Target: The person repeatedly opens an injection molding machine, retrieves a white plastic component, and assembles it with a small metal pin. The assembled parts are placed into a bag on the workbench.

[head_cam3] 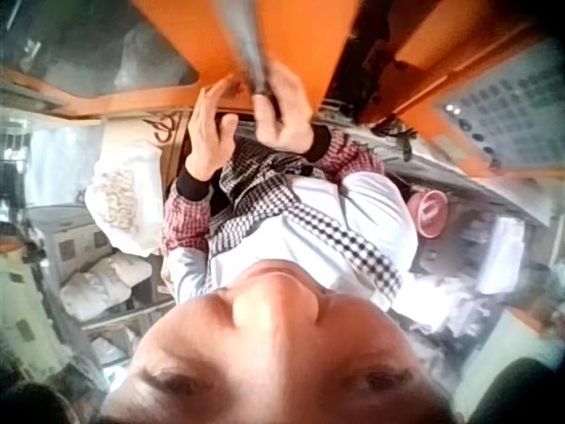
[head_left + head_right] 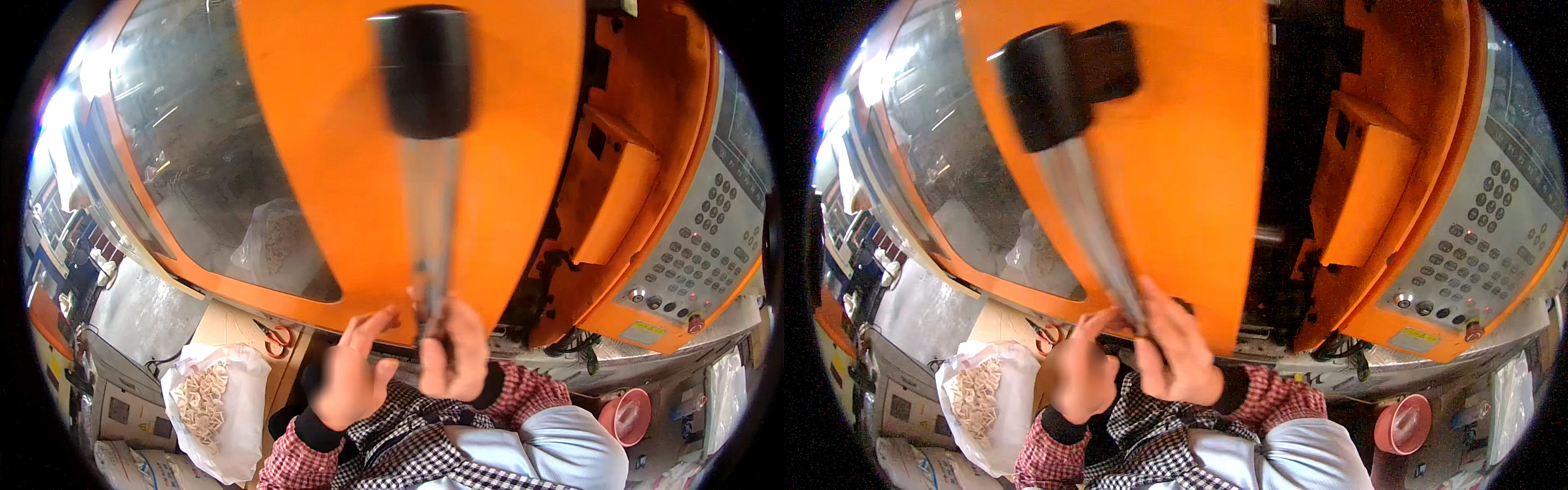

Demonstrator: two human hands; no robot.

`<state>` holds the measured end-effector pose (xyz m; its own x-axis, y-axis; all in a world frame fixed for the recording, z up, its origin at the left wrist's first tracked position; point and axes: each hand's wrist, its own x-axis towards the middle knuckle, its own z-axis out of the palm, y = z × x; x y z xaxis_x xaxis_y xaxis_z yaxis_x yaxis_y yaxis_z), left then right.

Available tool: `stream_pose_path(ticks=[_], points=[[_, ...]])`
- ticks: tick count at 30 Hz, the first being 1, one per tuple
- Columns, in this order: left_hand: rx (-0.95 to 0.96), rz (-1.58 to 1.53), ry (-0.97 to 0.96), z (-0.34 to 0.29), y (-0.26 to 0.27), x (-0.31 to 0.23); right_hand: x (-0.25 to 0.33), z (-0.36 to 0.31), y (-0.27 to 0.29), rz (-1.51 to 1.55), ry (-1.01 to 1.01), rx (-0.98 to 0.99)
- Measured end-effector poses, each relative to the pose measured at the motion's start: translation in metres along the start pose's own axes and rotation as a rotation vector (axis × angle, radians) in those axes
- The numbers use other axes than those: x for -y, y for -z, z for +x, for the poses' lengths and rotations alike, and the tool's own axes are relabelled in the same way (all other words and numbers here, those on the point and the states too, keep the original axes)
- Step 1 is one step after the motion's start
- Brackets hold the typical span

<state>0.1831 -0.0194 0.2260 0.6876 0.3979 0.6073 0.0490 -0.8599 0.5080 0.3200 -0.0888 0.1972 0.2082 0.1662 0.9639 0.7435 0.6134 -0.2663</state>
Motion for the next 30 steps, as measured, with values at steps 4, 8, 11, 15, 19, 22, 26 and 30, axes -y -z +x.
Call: stream_pose_path(ticks=[4, 8, 11, 15, 19, 22, 26, 30], points=[[-0.135, -0.056, 0.183, 0.007, 0.000, 0.002, -0.009, 0.005, -0.036, 0.131, 0.022, 0.083], [-0.417, -0.291, 0.209, 0.008, -0.003, 0.022, -0.026, -0.009, -0.033, 0.130, 0.140, 0.169], [-0.586, -0.191, 0.303, 0.012, 0.007, 0.032, -0.068, -0.041, -0.010, -0.075, 0.058, 0.058], [-0.701, -0.253, 0.324, 0.006, 0.025, 0.056, -0.148, -0.054, 0.024, -0.280, -0.503, 0.390], [-0.817, -0.081, 0.357, 0.010, 0.037, 0.084, -0.204, -0.073, 0.043, -0.601, -0.676, 0.933], [-0.808, -0.012, 0.354, 0.006, 0.052, 0.099, -0.216, -0.075, 0.035, -0.787, -0.599, 1.155], [-0.838, 0.071, 0.381, 0.004, 0.068, 0.115, -0.217, -0.077, 0.031, -0.616, -0.542, 1.152], [-0.847, 0.056, 0.375, 0.006, 0.073, 0.118, -0.224, -0.083, 0.034, -0.597, -0.549, 1.105]])
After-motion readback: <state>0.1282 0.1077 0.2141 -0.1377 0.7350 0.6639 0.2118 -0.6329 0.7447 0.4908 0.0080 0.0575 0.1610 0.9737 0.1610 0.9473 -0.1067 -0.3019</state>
